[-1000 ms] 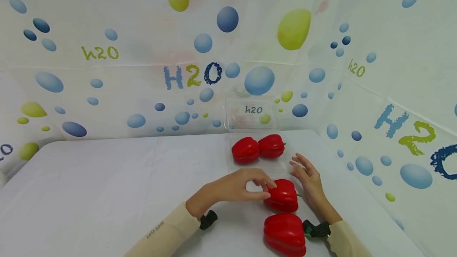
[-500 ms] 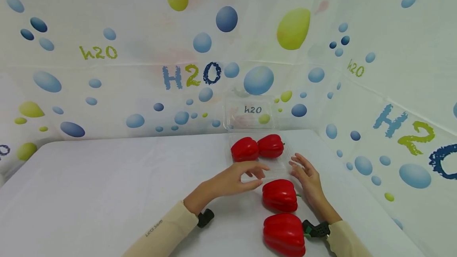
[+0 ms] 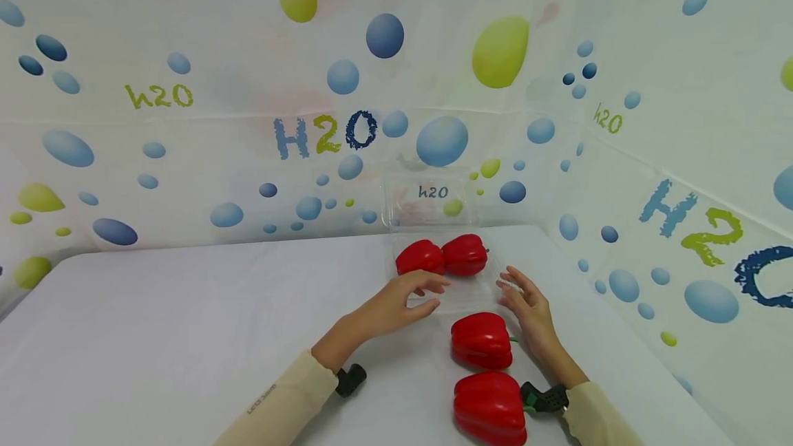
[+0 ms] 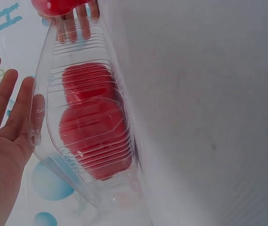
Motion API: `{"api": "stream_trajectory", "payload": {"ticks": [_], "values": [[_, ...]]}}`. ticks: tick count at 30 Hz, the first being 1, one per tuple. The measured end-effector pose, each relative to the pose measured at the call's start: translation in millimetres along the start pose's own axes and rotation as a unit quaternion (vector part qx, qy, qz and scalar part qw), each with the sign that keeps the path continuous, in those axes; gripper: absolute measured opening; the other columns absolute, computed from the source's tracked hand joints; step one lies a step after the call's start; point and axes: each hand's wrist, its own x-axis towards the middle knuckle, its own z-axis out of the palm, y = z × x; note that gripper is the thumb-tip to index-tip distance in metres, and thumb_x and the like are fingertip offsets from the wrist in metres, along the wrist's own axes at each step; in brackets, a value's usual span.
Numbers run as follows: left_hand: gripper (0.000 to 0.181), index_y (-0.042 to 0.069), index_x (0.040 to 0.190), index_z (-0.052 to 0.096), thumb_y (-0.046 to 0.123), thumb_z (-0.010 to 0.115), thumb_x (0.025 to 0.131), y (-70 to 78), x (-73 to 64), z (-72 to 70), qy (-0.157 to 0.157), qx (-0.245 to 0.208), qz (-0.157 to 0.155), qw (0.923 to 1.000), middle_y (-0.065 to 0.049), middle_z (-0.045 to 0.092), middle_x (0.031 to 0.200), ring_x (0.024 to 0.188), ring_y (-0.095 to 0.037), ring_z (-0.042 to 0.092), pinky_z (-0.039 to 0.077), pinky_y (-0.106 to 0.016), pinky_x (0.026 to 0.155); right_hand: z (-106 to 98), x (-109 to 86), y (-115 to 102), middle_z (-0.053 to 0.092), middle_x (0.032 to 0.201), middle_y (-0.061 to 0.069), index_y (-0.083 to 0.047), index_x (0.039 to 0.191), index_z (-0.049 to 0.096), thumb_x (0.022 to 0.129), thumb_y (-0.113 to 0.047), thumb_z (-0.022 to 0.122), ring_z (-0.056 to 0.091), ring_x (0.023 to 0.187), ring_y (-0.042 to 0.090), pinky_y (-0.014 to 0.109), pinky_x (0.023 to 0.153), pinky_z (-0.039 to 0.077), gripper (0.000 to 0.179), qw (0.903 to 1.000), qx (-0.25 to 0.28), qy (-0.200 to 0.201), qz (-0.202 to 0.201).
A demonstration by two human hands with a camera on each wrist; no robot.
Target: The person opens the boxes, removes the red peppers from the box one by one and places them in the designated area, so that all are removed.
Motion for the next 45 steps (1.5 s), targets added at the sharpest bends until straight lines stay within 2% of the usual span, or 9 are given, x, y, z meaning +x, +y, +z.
{"api": "stream_trajectory", "payload": {"ticks": [9,13,21,24,36,45], "values": [[0.038,0.008,0.129,0.058,0.006,0.065,0.092,-6.6,2.5,-5.3,0.026,0.018,-0.031,0.9990,-0.006,0.059,0.129,0.121,-0.025,0.053,0.047,-0.047,0.100,1,0.1,-2,0.044,0.146,0.020,-0.006,0.150,0.033,0.102,-0.021,0.052,0.056,0.109,-0.007,0.018,0.087,0.051,0.054,1.0000,0.000,0.001,0.005],[0.040,0.009,0.129,0.059,0.007,0.069,0.090,-10.0,3.9,-7.3,0.039,0.037,-0.050,0.9973,-0.007,0.056,0.130,0.124,-0.025,0.049,0.049,-0.047,0.099,0,0.6,0,0.044,0.145,0.020,-0.006,0.151,0.032,0.102,-0.020,0.052,0.056,0.110,-0.005,0.018,0.087,0.051,0.055,1.0000,0.007,-0.002,0.002],[0.043,0.005,0.127,0.057,0.002,0.071,0.086,-17.0,6.1,-10.0,0.066,0.051,-0.041,0.9957,-0.011,0.053,0.130,0.124,-0.028,0.048,0.048,-0.047,0.099,-2,0.8,3,0.044,0.145,0.020,-0.007,0.150,0.033,0.101,-0.022,0.054,0.057,0.110,-0.004,0.018,0.087,0.052,0.056,1.0000,0.001,0.003,-0.003],[0.046,0.005,0.128,0.056,0.002,0.072,0.086,-18.5,7.5,-11.5,0.074,0.053,-0.047,0.9948,-0.013,0.052,0.131,0.125,-0.029,0.047,0.048,-0.047,0.099,-1,0.6,2,0.044,0.145,0.020,-0.006,0.150,0.033,0.101,-0.021,0.053,0.057,0.110,-0.004,0.018,0.087,0.051,0.055,1.0000,-0.002,0.005,-0.001],[0.056,0.011,0.135,0.053,0.006,0.075,0.084,-32.3,13.2,-21.9,0.094,0.060,-0.107,0.9879,-0.011,0.048,0.135,0.127,-0.028,0.046,0.049,-0.045,0.099,0,0.9,1,0.044,0.145,0.021,-0.007,0.150,0.034,0.101,-0.019,0.053,0.057,0.110,-0.003,0.018,0.087,0.051,0.053,0.9999,0.009,0.001,-0.008],[0.062,0.011,0.139,0.048,0.009,0.076,0.084,-37.3,17.0,-27.1,0.080,0.060,-0.125,0.9872,-0.011,0.046,0.138,0.128,-0.026,0.044,0.048,-0.043,0.100,1,0.7,1,0.044,0.144,0.022,-0.004,0.149,0.034,0.101,-0.020,0.053,0.058,0.110,-0.004,0.018,0.086,0.052,0.054,0.9999,0.012,0.004,-0.010]]}}
